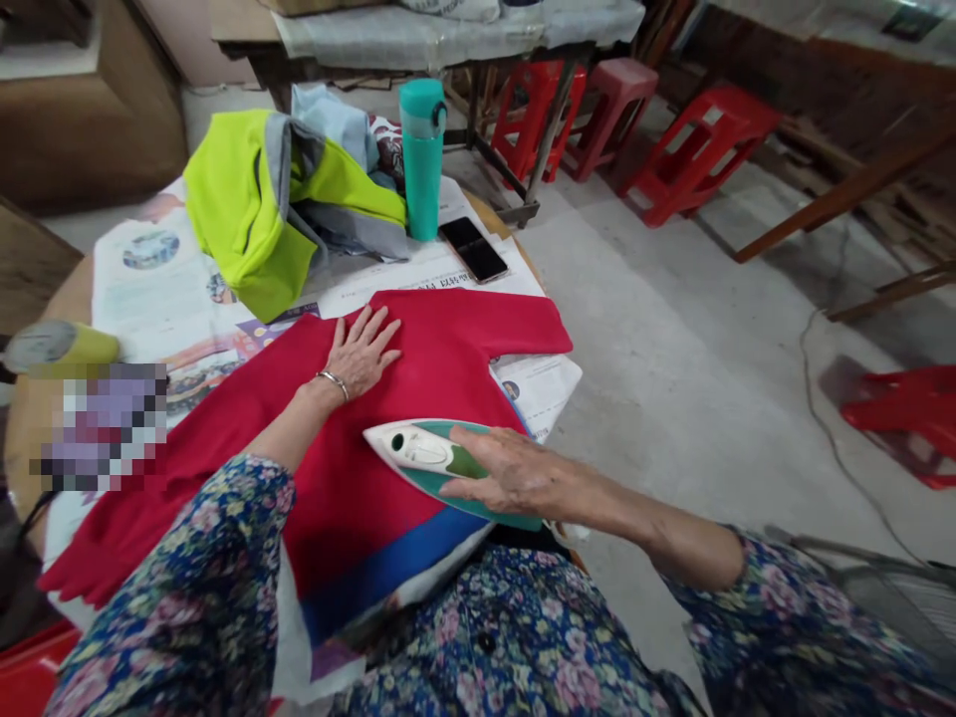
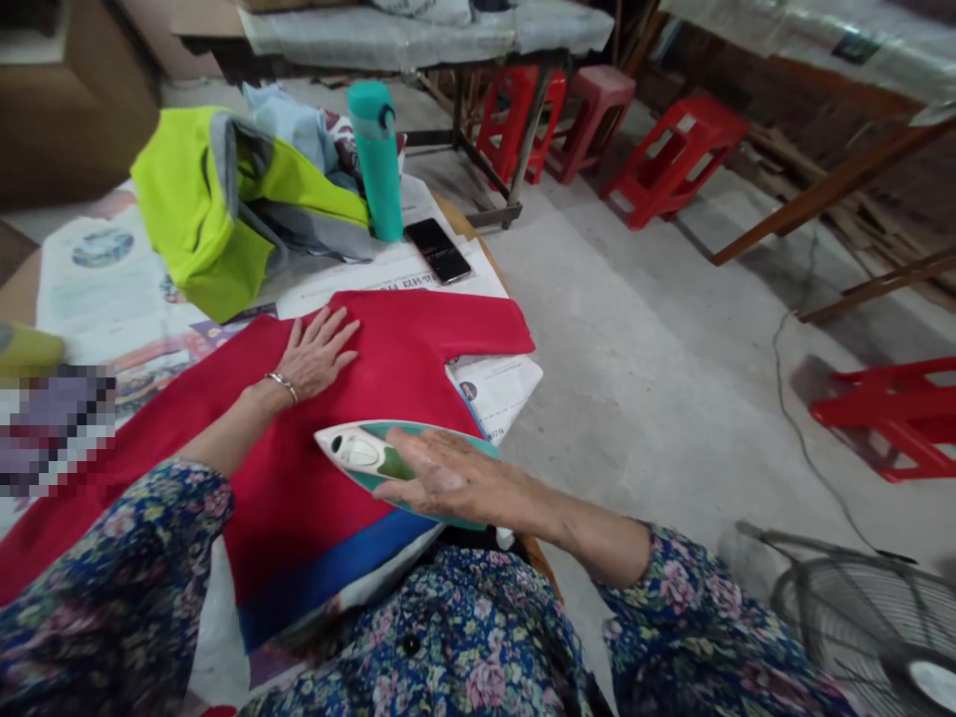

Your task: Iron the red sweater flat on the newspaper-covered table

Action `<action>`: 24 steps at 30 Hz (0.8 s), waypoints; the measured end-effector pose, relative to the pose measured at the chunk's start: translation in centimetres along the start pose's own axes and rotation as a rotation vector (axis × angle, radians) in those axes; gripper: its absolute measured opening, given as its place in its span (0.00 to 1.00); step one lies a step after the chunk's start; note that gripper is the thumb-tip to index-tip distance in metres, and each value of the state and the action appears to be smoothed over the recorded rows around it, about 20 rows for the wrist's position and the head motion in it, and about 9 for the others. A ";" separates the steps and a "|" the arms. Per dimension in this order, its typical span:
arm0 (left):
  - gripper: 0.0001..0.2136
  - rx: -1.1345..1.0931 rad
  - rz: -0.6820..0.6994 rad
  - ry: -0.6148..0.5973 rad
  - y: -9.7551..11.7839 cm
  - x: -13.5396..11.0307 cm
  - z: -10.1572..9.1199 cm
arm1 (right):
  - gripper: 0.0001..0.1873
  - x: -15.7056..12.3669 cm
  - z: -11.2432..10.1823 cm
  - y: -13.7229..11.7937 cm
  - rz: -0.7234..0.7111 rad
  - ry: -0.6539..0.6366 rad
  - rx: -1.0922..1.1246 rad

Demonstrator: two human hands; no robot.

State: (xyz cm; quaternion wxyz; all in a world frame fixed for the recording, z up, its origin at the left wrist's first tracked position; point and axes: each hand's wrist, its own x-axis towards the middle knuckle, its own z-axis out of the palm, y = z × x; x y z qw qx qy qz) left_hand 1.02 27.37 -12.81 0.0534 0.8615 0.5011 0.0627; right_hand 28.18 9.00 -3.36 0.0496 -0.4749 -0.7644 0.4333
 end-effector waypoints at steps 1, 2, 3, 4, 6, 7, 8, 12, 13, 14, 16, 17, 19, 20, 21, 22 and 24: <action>0.29 0.010 0.005 -0.008 0.0 -1.1 0.5 | 0.22 -0.8 -0.2 0.2 0.052 -0.003 0.014; 0.30 0.020 0.009 -0.016 0.1 -2.0 0.9 | 0.22 -1.5 -0.5 0.4 0.104 -0.009 0.030; 0.31 0.028 0.016 -0.026 0.4 -2.7 1.2 | 0.23 -2.3 -0.7 0.5 0.148 -0.017 0.043; 0.32 0.034 0.030 -0.038 0.8 -3.2 1.4 | 0.23 -3.0 -1.0 0.6 0.185 -0.015 0.049; 0.33 0.035 0.080 -0.053 2.1 -3.9 1.9 | 0.24 -4.4 -1.7 0.7 0.256 0.033 0.053; 0.33 0.030 0.117 -0.054 2.9 -4.2 2.1 | 0.24 -5.0 -2.0 0.8 0.293 0.073 0.059; 0.33 0.023 0.159 -0.050 3.7 -4.4 2.5 | 0.23 -5.6 -2.4 0.8 0.331 0.118 0.071; 0.36 -0.010 0.332 -0.002 7.5 -5.6 4.6 | 0.18 -6.6 -4.0 1.1 0.454 0.278 0.129; 0.36 -0.017 0.373 0.013 8.6 -6.1 5.2 | 0.18 -6.4 -4.5 1.1 0.467 0.313 0.135; 0.37 -0.025 0.412 0.026 9.6 -6.7 5.7 | 0.18 -6.0 -4.9 1.2 0.467 0.350 0.133; 0.38 -0.042 0.484 0.038 11.6 -8.1 6.6 | 0.18 -4.6 -5.6 1.4 0.423 0.426 0.104; 0.38 -0.051 0.515 0.032 12.5 -8.9 6.9 | 0.17 -3.8 -5.9 1.5 0.389 0.458 0.080; 0.39 -0.069 0.553 0.000 14.1 -10.3 7.2 | 0.16 -1.9 -6.3 1.9 0.325 0.476 0.044; 0.39 -0.079 0.562 -0.022 14.7 -10.9 7.2 | 0.15 -1.0 -6.5 2.2 0.310 0.461 0.041; 0.39 -0.091 0.564 -0.046 15.2 -11.4 7.1 | 0.15 -0.2 -6.8 2.6 0.305 0.433 0.049; 0.39 -0.107 0.564 -0.070 15.6 -11.9 7.0 | 0.16 0.5 -7.0 2.9 0.311 0.397 0.063; 0.39 -0.155 0.562 -0.112 16.1 -12.6 6.7 | 0.15 1.4 -7.6 3.6 0.349 0.351 0.090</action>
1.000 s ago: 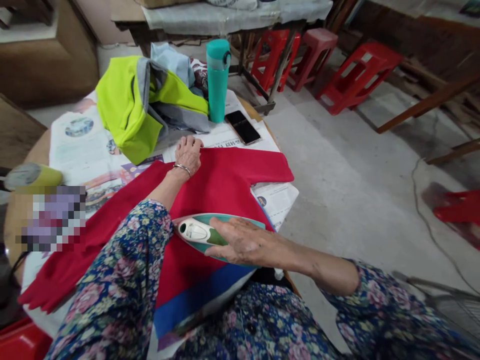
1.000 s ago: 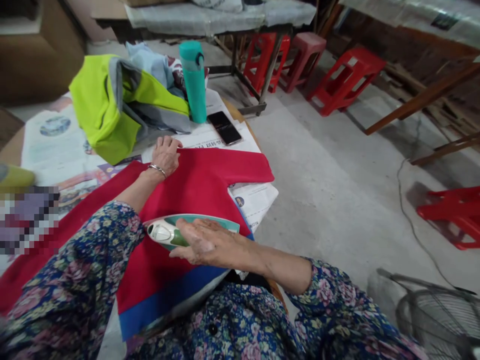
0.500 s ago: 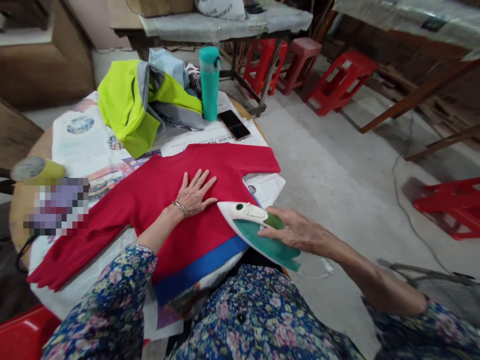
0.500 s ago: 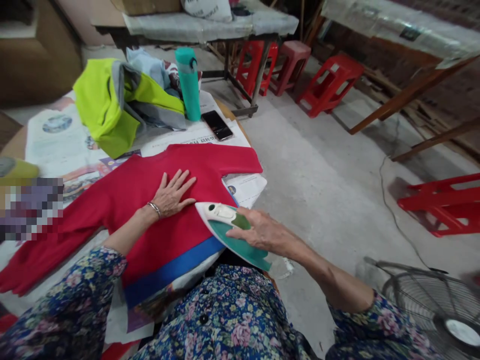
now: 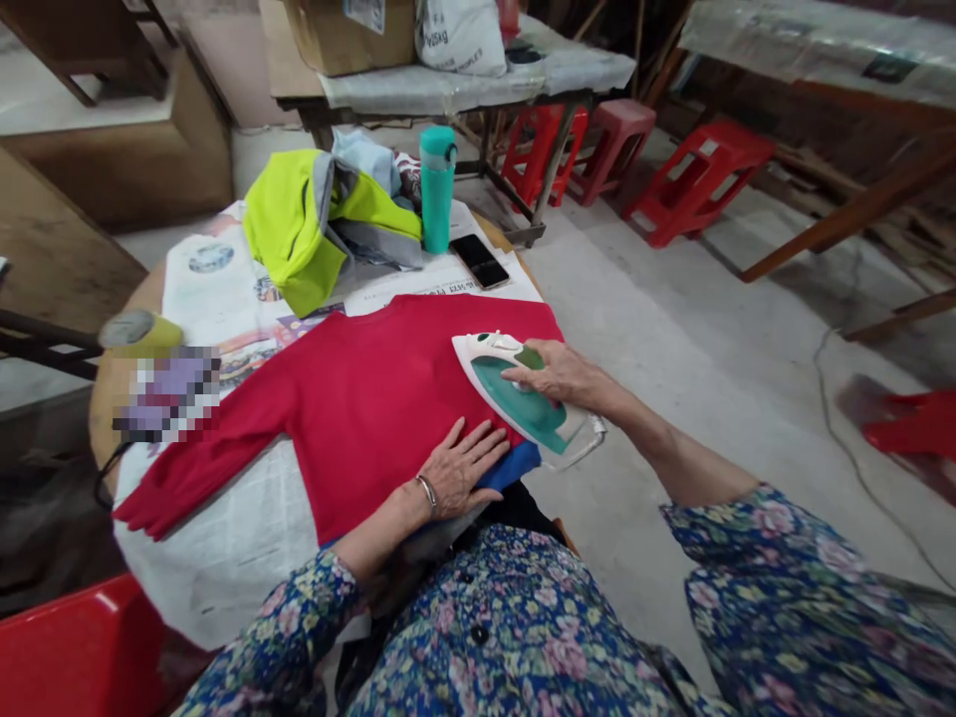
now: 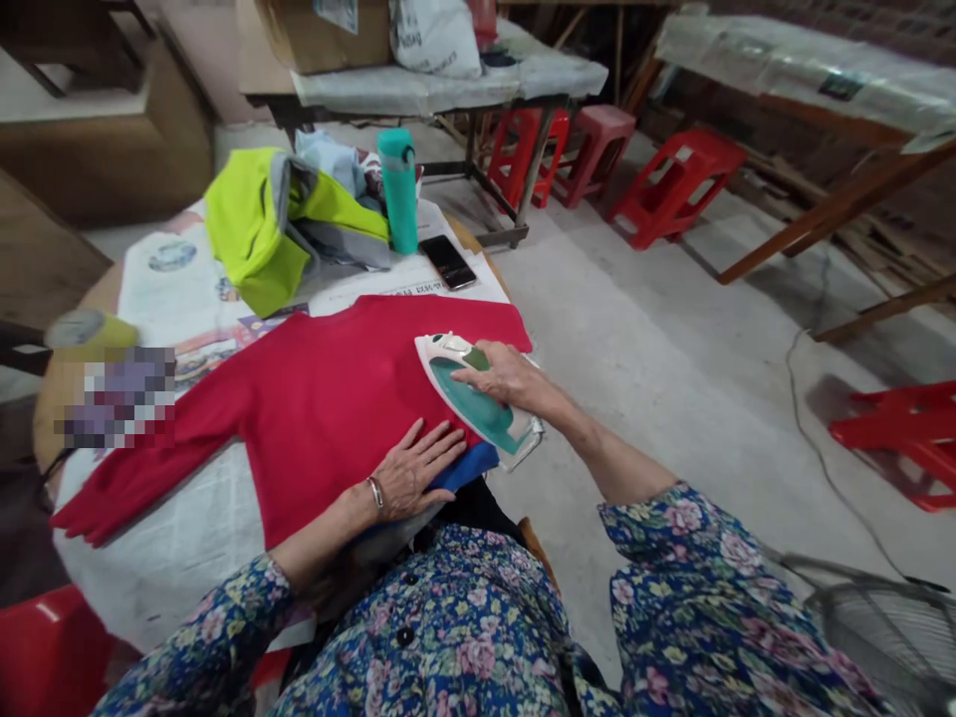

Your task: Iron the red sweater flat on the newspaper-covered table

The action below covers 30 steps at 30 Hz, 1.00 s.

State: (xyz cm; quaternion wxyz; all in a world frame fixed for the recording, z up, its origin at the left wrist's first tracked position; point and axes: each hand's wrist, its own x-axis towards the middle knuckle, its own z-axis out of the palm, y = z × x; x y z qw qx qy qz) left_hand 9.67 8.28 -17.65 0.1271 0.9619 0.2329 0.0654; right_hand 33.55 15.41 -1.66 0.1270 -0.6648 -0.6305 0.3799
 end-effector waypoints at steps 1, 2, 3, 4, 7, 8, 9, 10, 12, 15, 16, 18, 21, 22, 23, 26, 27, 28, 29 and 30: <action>0.39 -0.034 -0.003 -0.007 0.3 -0.2 -0.1 | 0.14 0.5 -0.2 0.1 0.021 0.004 0.001; 0.38 -0.070 -0.008 -0.010 0.4 -0.3 -0.2 | 0.13 0.9 -0.5 0.1 0.037 0.028 -0.001; 0.37 -0.108 -0.018 -0.008 0.5 -0.5 -0.4 | 0.12 1.1 -0.7 0.1 0.054 0.065 -0.010; 0.36 -0.145 -0.031 0.000 0.6 -0.6 -0.5 | 0.11 1.3 -1.0 0.0 0.069 0.109 -0.025; 0.32 -0.241 -0.076 0.059 0.7 -1.0 -0.8 | 0.12 1.1 -1.6 -0.5 0.105 0.213 -0.096; 0.31 -0.267 -0.085 0.084 0.7 -1.1 -0.8 | 0.13 0.7 -1.7 -0.7 0.112 0.227 -0.114; 0.30 -0.288 -0.091 0.108 0.7 -1.2 -0.8 | 0.14 0.3 -1.8 -0.9 0.114 0.231 -0.124; 0.28 -0.307 -0.094 0.129 0.8 -1.2 -0.8 | 0.14 -0.3 -1.9 -1.2 0.112 0.227 -0.122; 0.26 -0.331 -0.104 0.162 1.0 -1.3 -0.8 | 0.14 -1.5 -1.7 -1.7 0.097 0.188 -0.084; 0.24 -0.345 -0.098 0.189 1.3 -1.3 -0.6 | 0.14 -2.9 -0.6 -2.4 0.059 0.059 0.019; 0.23 -0.350 -0.087 0.193 1.4 -1.3 -0.5 | 0.14 -3.1 -0.1 -2.6 0.045 0.006 0.052; 0.22 -0.372 -0.066 0.204 1.7 -1.4 -0.3 | 0.13 -3.1 1.1 -2.7 0.019 -0.085 0.093; 0.19 -0.417 -0.076 0.266 2.0 -1.8 0.1 | 0.11 -2.7 2.0 -2.3 0.019 -0.120 0.097; 0.18 -0.430 -0.093 0.305 2.1 -2.0 0.1 | 0.10 -2.6 2.0 -2.0 0.033 -0.098 0.093; 0.16 -0.436 -0.120 0.349 2.2 -2.1 0.2 | 0.09 -2.6 1.8 -1.7 0.050 -0.065 0.086; 0.14 -0.355 -0.280 0.501 2.5 -2.8 0.5 | 0.08 -2.8 0.6 -1.0 0.124 0.041 0.012; 0.15 -0.286 -0.364 0.542 2.6 -3.1 0.6 | 0.09 -2.9 0.2 -0.7 0.154 0.070 -0.018; 0.16 -0.202 -0.457 0.568 2.7 -3.6 0.8 | 0.08 -3.1 -0.2 -0.5 0.181 0.097 -0.042; 0.18 -0.112 -0.551 0.579 2.9 -4.1 1.0 | 0.08 -3.3 -0.4 -0.3 0.200 0.120 -0.058; 0.19 -0.028 -0.635 0.575 3.1 -4.8 1.3 | 0.08 -3.5 -0.5 0.0 0.203 0.135 -0.064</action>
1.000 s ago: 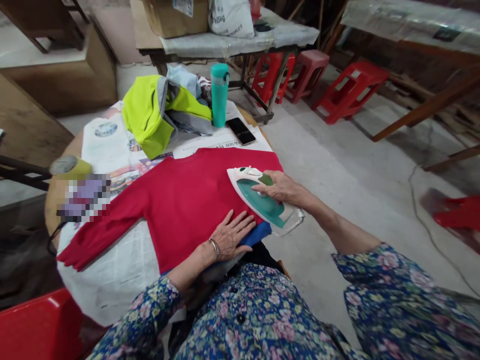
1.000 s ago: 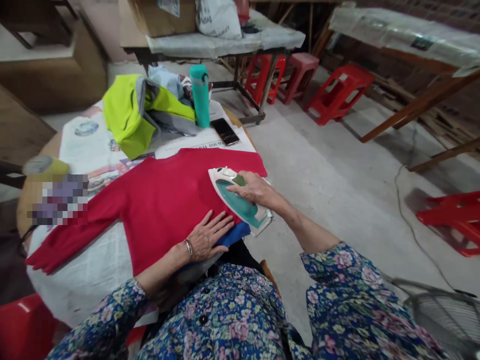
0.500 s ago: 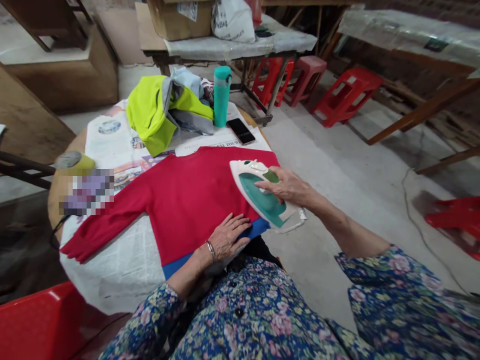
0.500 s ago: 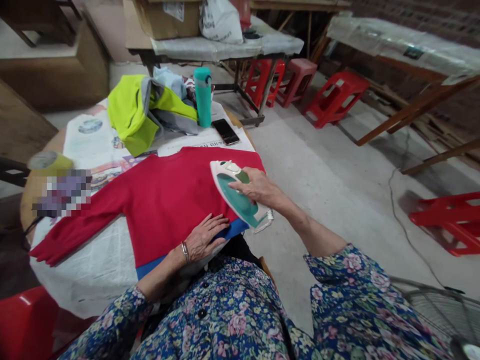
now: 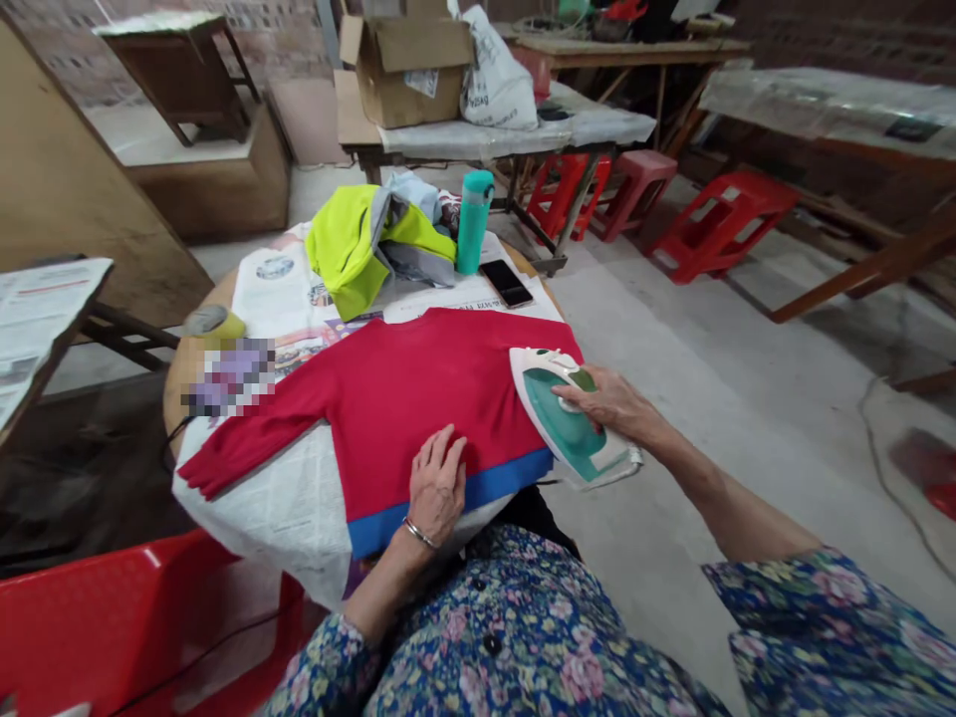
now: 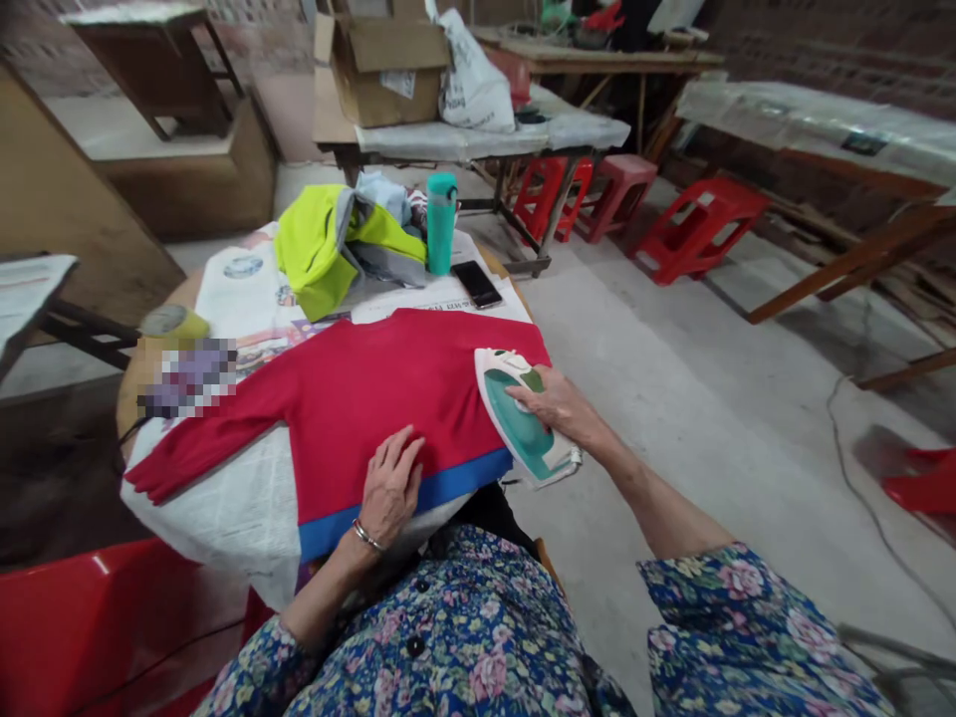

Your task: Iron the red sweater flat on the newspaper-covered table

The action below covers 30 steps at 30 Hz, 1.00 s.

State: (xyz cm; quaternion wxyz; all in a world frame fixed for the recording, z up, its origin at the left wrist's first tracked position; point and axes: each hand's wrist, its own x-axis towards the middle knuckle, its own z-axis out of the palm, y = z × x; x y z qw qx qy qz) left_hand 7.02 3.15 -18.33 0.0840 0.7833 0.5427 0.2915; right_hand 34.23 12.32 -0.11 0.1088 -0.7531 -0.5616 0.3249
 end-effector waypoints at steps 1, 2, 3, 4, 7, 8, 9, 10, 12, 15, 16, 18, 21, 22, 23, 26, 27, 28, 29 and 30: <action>0.21 0.088 -0.042 0.011 -0.3 -0.8 -0.2 | 0.08 -0.2 0.0 0.3 -0.016 0.011 0.001; 0.23 0.161 -0.068 0.011 -0.7 -1.6 -0.5 | 0.09 -0.4 0.1 0.7 -0.046 0.018 0.002; 0.24 0.217 -0.076 0.006 -1.1 -2.5 -0.8 | 0.11 -0.6 0.2 1.0 -0.087 0.024 -0.002; 0.24 0.260 -0.068 0.001 -1.4 -3.5 -1.1 | 0.12 -0.9 0.3 1.2 -0.132 0.030 -0.010; 0.24 0.329 -0.004 0.006 -2.2 -6.3 -2.0 | 0.14 -2.2 0.6 0.9 -0.222 0.016 -0.039; 0.25 0.344 0.017 0.012 -2.3 -7.1 -2.3 | 0.14 -2.7 0.7 0.5 -0.230 -0.012 -0.044; 0.25 0.358 0.030 0.020 -2.4 -7.8 -2.6 | 0.13 -3.1 0.9 0.0 -0.230 -0.050 -0.046; 0.26 0.372 0.031 0.035 -2.3 -8.4 -2.9 | 0.13 -3.5 1.1 -0.6 -0.232 -0.092 -0.046; 0.28 0.402 -0.001 0.078 -2.1 -9.4 -3.3 | 0.12 -4.0 1.8 -1.9 -0.261 -0.156 -0.055; 0.33 0.410 -0.071 0.137 -1.7 -10.7 -3.7 | 0.14 -4.0 3.8 -3.7 -0.364 -0.197 -0.110; 0.34 0.405 -0.083 0.145 -1.6 -11.1 -3.8 | 0.15 -3.9 4.6 -4.2 -0.392 -0.205 -0.133; 0.36 0.392 -0.098 0.157 -1.5 -11.9 -3.9 | 0.19 -3.7 6.3 -4.9 -0.438 -0.239 -0.174; 0.37 0.376 -0.110 0.187 -1.1 -12.6 -3.9 | 0.21 -3.9 8.5 -5.8 -0.505 -0.338 -0.213; 0.37 0.368 -0.109 0.199 -1.0 -12.8 -3.9 | 0.21 -4.0 9.1 -6.0 -0.522 -0.377 -0.222; 0.37 0.361 -0.109 0.210 -0.9 -12.9 -3.9 | 0.21 -4.2 9.7 -6.2 -0.535 -0.415 -0.231; 0.36 0.340 -0.123 0.227 -0.4 -12.9 -4.1 | 0.23 -4.6 11.0 -7.0 -0.614 -0.486 -0.233; 0.35 0.333 -0.130 0.230 -0.3 -12.8 -4.3 | 0.22 -4.6 11.3 -7.4 -0.645 -0.516 -0.236; 0.33 0.327 -0.134 0.232 -0.2 -12.7 -4.5 | 0.21 -4.7 11.4 -7.8 -0.678 -0.552 -0.238; 0.31 0.321 -0.132 0.234 0.0 -12.7 -4.7 | 0.20 -4.6 11.5 -8.3 -0.706 -0.592 -0.242; 0.30 0.316 -0.127 0.234 0.1 -12.7 -4.9 | 0.18 -4.6 11.6 -8.8 -0.724 -0.628 -0.252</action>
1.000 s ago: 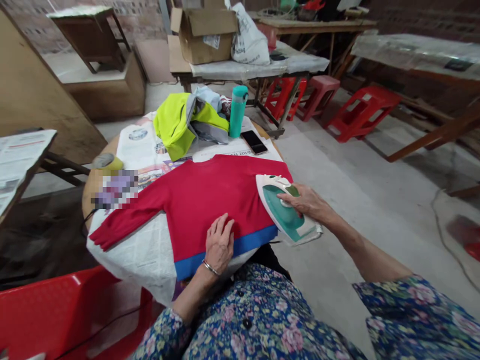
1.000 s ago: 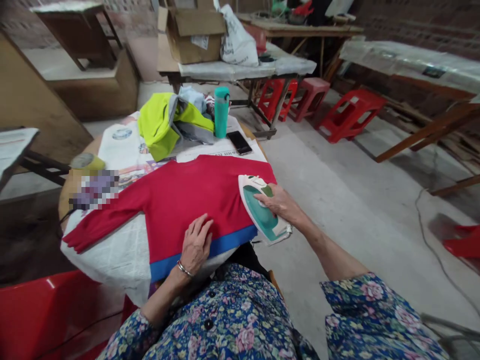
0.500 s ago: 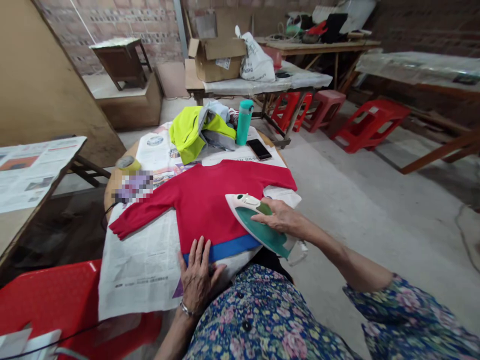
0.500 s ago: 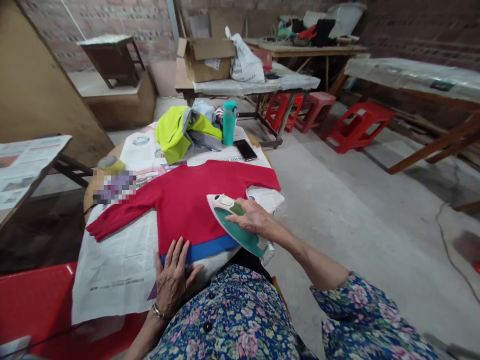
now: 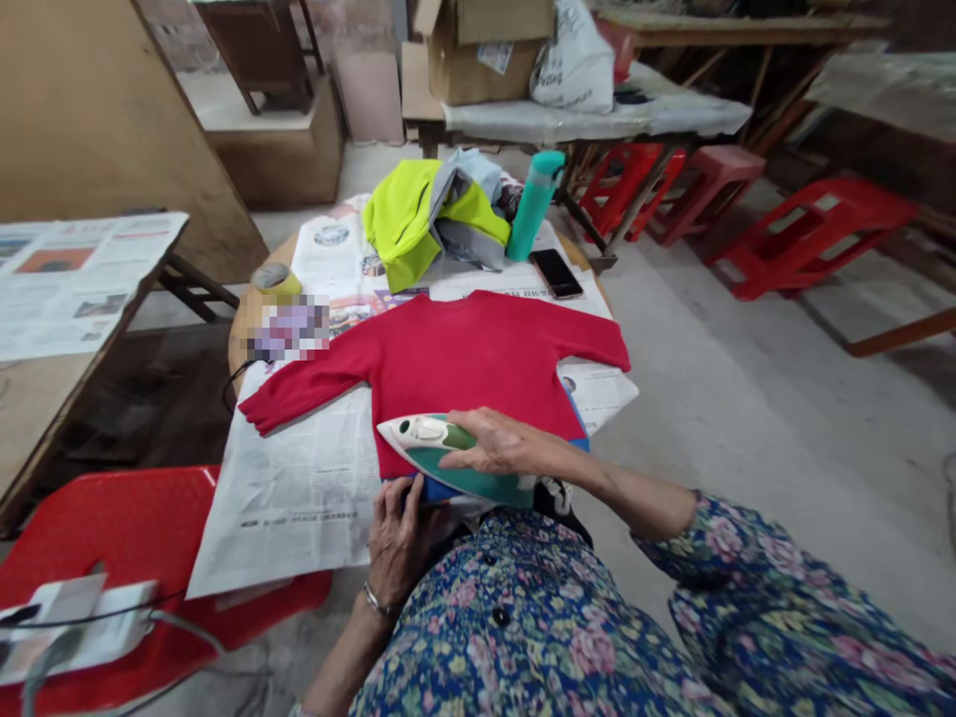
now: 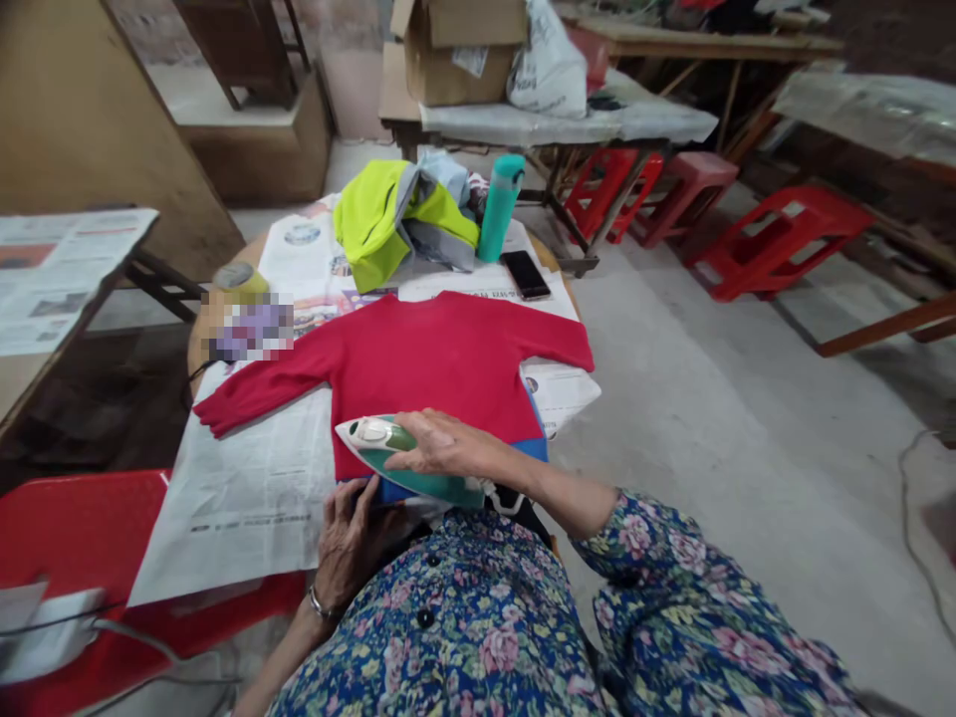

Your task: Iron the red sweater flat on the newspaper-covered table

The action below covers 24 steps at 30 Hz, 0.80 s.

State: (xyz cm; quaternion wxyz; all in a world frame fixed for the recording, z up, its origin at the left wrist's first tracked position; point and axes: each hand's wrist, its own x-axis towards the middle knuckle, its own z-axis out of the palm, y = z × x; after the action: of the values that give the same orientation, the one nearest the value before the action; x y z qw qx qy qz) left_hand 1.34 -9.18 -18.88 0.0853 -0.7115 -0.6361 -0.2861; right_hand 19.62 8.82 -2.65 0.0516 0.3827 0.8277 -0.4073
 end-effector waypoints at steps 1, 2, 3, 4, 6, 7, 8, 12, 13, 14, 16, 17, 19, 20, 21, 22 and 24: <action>0.28 -0.004 0.007 0.001 0.0 0.0 -0.2 | 0.18 0.3 -0.2 -0.3 -0.019 -0.032 -0.005; 0.27 -0.006 0.017 -0.001 0.0 0.0 -0.4 | 0.17 0.5 -0.4 -0.6 -0.039 -0.054 -0.012; 0.26 -0.005 0.026 -0.009 0.0 -0.1 -0.6 | 0.17 0.7 -0.6 -0.8 -0.063 -0.067 -0.021; 0.25 -0.004 0.031 -0.022 -0.1 -0.3 -0.8 | 0.17 0.8 -0.8 -1.0 -0.091 -0.077 -0.033; 0.24 0.000 0.027 -0.062 -0.4 -0.8 -1.2 | 0.16 0.9 -0.9 -1.2 -0.161 -0.105 -0.068; 0.24 -0.004 0.028 -0.085 -0.7 -1.2 -1.3 | 0.16 0.9 -1.0 -1.2 -0.196 -0.115 -0.091; 0.24 -0.010 0.030 -0.109 -1.0 -1.5 -1.4 | 0.16 0.8 -1.0 -1.3 -0.227 -0.125 -0.114; 0.21 -0.063 0.037 -0.112 -2.0 -2.0 -1.8 | 0.15 0.7 -1.2 -1.5 -0.271 -0.198 -0.154; 0.20 -0.082 0.037 -0.084 -2.0 -1.9 -1.9 | 0.16 0.7 -1.1 -1.5 -0.255 -0.209 -0.150; 0.18 -0.104 0.044 -0.043 -1.9 -1.7 -2.0 | 0.18 0.6 -1.1 -1.5 -0.230 -0.215 -0.140; 0.15 -0.159 0.052 0.061 -1.7 -1.4 -2.3 | 0.23 0.5 -0.7 -1.3 -0.176 -0.216 -0.105; 0.14 -0.187 0.037 0.120 -1.6 -1.2 -2.5 | 0.25 0.4 -0.5 -1.2 -0.158 -0.215 -0.086; 0.09 -0.229 -0.045 0.238 -1.9 -0.7 -3.3 | 0.25 0.0 0.1 -1.1 -0.154 -0.200 -0.057; 0.07 -0.241 -0.120 0.290 -2.3 -0.2 -3.8 | 0.24 -0.3 0.4 -1.1 -0.160 -0.187 -0.054; 0.05 -0.260 -0.207 0.334 -2.9 0.5 -4.3 | 0.23 -0.6 0.7 -1.1 -0.165 -0.174 -0.059; 0.04 -0.293 -0.295 0.350 -3.7 1.4 -4.8 | 0.21 -0.8 0.9 -1.3 -0.171 -0.165 -0.073; 0.10 -0.415 -0.448 0.262 -5.6 4.2 -5.5 | 0.19 -1.2 1.3 -1.6 -0.190 -0.157 -0.117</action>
State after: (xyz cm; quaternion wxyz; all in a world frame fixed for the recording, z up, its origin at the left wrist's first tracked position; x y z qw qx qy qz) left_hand -5.55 -7.23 -13.56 -0.0456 -0.5135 -0.6884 -0.5103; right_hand 19.10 6.59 -2.01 0.1000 0.2660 0.8759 -0.3900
